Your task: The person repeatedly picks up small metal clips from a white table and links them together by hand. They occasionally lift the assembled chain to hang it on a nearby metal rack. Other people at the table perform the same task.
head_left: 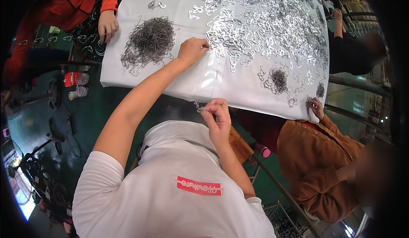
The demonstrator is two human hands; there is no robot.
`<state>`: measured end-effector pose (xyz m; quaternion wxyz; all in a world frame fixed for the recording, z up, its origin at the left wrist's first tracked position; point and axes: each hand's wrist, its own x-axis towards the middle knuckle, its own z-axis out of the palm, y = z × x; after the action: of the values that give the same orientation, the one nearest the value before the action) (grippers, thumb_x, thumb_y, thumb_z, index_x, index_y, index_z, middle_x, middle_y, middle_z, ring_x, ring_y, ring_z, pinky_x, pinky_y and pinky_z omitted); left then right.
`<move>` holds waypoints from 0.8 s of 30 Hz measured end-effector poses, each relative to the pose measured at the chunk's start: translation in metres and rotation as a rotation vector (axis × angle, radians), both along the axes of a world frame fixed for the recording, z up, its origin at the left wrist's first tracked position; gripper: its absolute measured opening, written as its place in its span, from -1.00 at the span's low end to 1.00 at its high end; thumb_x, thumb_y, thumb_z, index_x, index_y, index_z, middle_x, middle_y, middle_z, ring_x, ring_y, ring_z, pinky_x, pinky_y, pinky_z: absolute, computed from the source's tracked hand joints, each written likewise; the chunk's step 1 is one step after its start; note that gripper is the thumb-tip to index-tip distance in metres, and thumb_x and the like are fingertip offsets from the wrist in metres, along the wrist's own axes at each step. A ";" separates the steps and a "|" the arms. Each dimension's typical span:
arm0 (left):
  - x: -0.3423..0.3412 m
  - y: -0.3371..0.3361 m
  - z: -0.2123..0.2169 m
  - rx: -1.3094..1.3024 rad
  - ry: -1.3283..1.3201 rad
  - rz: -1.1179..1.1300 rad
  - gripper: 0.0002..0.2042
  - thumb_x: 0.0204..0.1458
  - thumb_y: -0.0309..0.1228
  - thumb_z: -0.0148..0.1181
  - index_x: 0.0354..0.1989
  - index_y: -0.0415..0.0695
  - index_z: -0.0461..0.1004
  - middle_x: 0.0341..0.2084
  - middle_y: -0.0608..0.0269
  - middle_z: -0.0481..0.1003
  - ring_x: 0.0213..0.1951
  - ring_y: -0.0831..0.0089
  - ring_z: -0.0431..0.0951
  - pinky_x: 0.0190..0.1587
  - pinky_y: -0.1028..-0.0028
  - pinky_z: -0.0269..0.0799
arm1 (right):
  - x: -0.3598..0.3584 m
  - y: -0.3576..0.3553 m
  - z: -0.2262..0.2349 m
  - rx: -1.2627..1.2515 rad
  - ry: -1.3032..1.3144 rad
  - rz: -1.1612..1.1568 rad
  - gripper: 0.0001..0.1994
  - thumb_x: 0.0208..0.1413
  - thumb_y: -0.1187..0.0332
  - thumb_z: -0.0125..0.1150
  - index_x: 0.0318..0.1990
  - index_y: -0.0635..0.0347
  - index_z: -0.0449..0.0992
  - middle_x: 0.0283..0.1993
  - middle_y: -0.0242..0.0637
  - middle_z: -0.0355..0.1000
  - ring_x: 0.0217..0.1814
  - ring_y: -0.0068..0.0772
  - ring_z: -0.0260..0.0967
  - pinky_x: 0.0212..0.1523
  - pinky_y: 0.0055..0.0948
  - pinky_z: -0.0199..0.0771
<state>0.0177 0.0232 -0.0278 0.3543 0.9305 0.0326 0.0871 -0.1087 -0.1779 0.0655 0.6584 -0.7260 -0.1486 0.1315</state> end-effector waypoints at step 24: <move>-0.222 -0.011 0.109 -0.615 -0.195 0.235 -0.88 -0.16 -0.57 0.29 -0.39 -0.18 0.56 -0.40 0.30 0.54 -0.34 0.52 0.49 -0.29 0.55 0.35 | -0.041 0.050 -0.013 0.021 -0.034 0.055 -0.91 0.03 0.45 0.24 -0.33 0.23 0.48 -0.24 -0.39 0.26 -0.38 -0.62 0.17 -0.34 -0.65 0.23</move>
<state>-0.2042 0.0124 0.0813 0.6074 0.7572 0.1302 0.2018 -0.1493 -0.1277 0.0528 0.6596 -0.7167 -0.1813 0.1357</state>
